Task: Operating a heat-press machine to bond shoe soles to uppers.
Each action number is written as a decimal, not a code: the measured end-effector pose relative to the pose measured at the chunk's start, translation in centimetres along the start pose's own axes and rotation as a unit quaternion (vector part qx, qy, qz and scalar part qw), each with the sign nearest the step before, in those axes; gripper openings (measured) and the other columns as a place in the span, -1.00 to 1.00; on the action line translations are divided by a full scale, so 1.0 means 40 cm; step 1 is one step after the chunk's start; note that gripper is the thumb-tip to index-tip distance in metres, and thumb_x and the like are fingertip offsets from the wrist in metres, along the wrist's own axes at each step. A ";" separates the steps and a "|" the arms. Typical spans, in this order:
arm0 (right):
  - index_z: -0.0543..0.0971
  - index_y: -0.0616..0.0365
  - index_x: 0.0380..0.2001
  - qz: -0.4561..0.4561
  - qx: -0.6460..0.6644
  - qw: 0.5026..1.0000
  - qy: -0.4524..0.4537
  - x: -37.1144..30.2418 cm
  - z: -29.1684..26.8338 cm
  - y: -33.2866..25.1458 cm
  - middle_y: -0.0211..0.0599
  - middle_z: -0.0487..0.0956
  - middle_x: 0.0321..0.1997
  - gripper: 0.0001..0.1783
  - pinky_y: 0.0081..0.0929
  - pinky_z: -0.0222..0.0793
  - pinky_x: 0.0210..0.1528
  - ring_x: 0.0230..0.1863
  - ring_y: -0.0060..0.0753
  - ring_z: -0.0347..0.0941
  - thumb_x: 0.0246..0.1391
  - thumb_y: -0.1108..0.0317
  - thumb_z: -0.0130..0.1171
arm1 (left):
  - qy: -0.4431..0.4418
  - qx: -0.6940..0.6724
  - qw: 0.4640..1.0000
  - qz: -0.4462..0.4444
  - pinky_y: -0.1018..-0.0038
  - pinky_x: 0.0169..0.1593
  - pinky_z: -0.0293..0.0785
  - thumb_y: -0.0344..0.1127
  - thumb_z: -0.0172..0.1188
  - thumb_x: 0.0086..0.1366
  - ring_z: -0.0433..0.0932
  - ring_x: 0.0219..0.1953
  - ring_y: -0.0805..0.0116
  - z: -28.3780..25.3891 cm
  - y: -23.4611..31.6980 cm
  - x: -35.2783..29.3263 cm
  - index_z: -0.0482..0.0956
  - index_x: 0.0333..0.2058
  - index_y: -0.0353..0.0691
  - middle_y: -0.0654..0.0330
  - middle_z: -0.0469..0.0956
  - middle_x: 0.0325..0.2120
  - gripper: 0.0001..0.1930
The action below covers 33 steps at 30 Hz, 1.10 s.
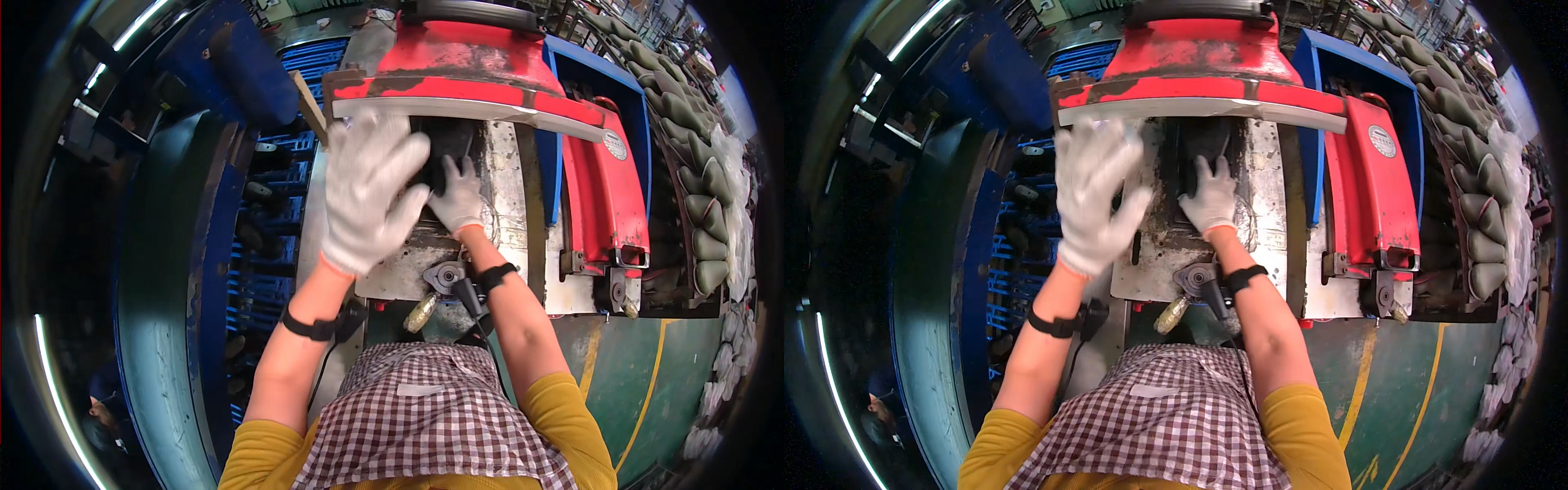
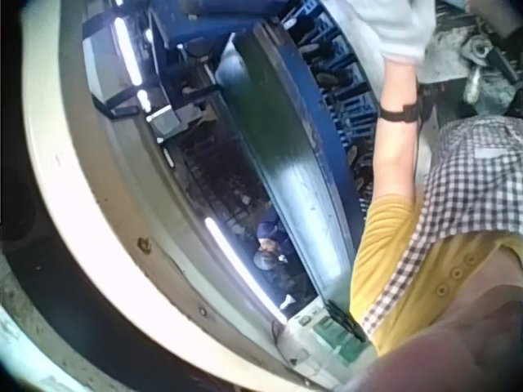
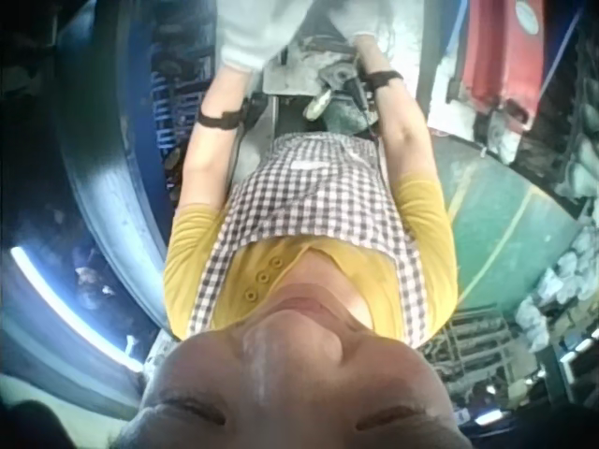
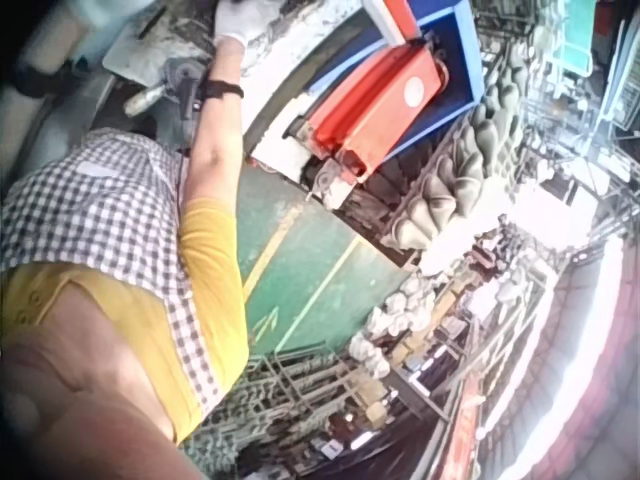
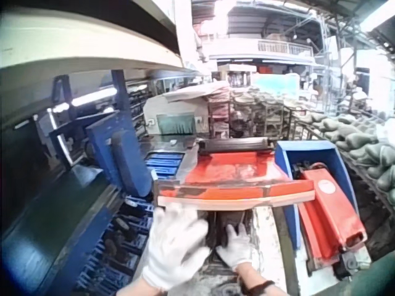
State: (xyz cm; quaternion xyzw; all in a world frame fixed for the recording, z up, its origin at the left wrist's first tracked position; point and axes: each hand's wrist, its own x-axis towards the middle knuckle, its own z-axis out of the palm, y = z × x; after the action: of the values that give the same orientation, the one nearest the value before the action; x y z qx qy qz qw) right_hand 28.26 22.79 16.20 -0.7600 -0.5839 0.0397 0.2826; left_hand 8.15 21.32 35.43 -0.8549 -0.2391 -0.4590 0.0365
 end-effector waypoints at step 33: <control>0.70 0.13 -0.13 -0.147 0.056 0.985 -0.066 -0.269 -0.129 -0.092 -0.14 0.65 -0.30 -0.76 -0.11 0.49 -0.08 -0.19 0.02 0.56 0.10 0.42 0.29 | 0.238 -0.020 0.557 -0.795 0.24 0.01 0.55 0.08 0.30 0.31 0.64 -0.08 0.20 -0.250 -0.582 -1.047 0.69 -0.09 -0.12 0.09 0.67 -0.10 -0.59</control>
State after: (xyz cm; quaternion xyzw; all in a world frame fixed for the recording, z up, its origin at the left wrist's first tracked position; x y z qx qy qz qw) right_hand 23.71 11.62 19.38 -0.6444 -0.7035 0.0807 0.2887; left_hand -29.28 23.32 3.93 -0.1776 -0.7953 -0.4931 -0.3046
